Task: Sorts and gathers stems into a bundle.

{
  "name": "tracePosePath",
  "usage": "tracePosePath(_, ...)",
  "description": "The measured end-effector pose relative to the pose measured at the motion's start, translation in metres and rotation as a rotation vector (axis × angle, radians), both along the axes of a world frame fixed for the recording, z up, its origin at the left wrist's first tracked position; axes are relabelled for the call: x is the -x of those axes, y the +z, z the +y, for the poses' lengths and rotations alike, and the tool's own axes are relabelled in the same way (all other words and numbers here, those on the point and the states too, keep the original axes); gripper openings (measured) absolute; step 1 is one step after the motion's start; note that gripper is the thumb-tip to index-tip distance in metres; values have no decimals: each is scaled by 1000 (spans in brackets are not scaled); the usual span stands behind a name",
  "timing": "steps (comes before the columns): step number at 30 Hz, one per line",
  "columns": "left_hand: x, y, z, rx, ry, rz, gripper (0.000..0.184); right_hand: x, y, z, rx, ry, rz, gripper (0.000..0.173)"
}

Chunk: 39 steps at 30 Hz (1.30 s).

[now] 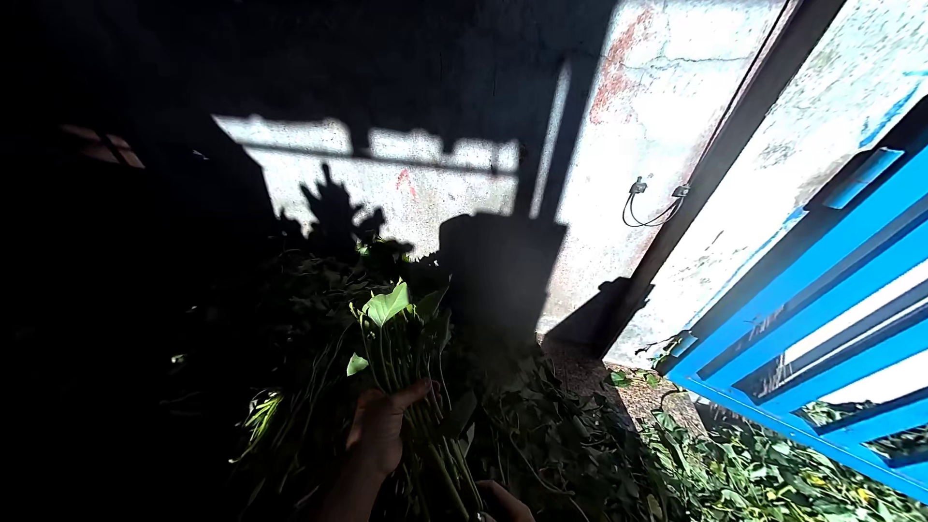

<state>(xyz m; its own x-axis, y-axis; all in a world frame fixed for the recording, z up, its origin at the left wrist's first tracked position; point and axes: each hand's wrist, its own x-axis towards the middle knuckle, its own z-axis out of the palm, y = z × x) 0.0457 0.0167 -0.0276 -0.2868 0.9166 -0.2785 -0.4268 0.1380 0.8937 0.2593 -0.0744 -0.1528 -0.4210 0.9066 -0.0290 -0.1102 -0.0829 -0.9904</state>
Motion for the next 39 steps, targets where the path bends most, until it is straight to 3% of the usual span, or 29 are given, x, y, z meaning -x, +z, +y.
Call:
tracePosePath(5, -4, -2, -2, -44, -82, 5, 31, 17, 15, 27, -97, -10, -61, 35)
tracePosePath(11, 2, 2, -2, -86, -110, 29, 25, 30, 29, 40, 307, -123, 169, 29)
tracePosePath(16, 2, 0, -3, -122, -138, 71, 31, 34, 41, 42, 382, -170, 115, 28)
tracePosePath(19, 1, 1, -4, -151, -149, 116, 32, 37, 46, 45, 517, -241, 245, 25)
tracePosePath(22, -1, 2, -5, -168, -135, 142, 32, 41, 46, 45, 516, -320, 313, 23)
tracePosePath(24, -6, 2, -6, -204, -126, 150, 29, 45, 42, 43, 373, -410, 179, 28)
tracePosePath(28, -15, -6, -6, -236, 8, 201, 35, 47, 28, 36, -134, -529, -591, 32)
tracePosePath(30, -19, -15, -9, -209, 58, 260, 42, 45, 25, 30, -286, -543, -810, 31)
tracePosePath(36, -29, -32, -17, -206, 70, 282, 31, 36, 17, 11, -323, -538, -910, 29)
tracePosePath(39, -18, -17, -12, -235, 169, 232, 30, 20, -4, -8, -123, -404, -1008, 35)
